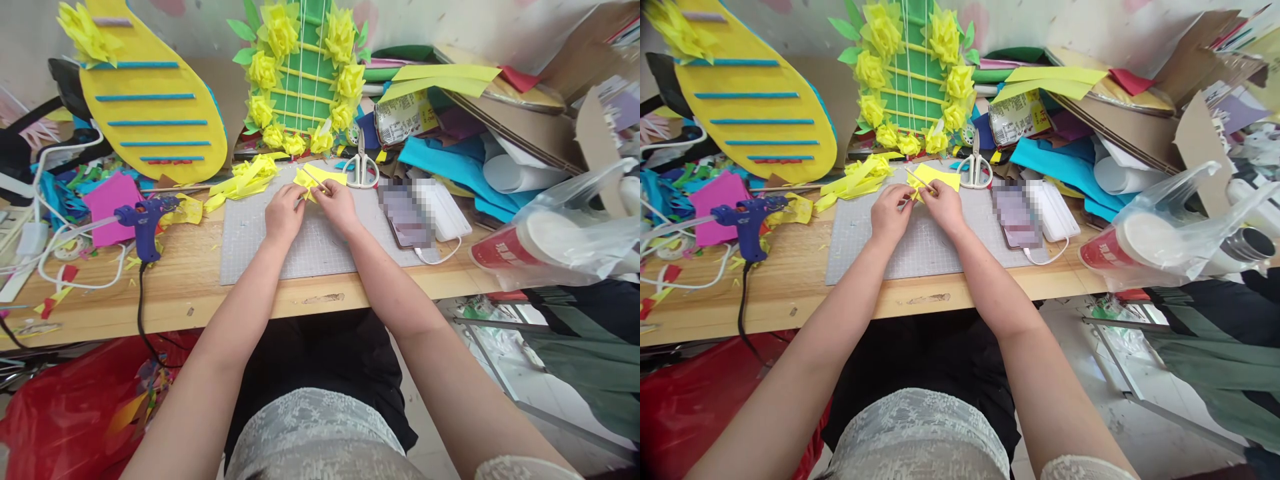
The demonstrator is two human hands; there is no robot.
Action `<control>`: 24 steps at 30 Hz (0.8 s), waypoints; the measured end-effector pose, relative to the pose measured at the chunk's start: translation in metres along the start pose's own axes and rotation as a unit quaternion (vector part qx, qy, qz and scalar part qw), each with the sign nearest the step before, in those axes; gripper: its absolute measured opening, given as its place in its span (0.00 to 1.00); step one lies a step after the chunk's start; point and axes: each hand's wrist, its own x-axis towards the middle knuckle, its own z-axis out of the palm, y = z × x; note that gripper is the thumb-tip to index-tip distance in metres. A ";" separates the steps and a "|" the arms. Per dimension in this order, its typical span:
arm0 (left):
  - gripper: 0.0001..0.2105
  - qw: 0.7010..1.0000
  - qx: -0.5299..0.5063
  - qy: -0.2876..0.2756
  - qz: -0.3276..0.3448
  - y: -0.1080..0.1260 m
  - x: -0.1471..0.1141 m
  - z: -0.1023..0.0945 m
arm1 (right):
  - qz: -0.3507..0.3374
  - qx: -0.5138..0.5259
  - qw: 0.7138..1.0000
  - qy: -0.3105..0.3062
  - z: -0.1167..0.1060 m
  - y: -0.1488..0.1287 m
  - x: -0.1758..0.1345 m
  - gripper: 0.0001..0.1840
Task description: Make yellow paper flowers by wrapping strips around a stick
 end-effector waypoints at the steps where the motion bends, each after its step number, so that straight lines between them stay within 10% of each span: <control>1: 0.09 1.000 -0.009 0.001 -0.001 0.000 -0.001 0.000 | -0.002 -0.008 1.000 -0.001 -0.001 -0.001 0.000 0.11; 24: 0.12 0.994 0.056 0.011 -0.090 0.005 -0.004 -0.001 | -0.031 -0.023 0.999 -0.010 0.000 0.004 0.000 0.08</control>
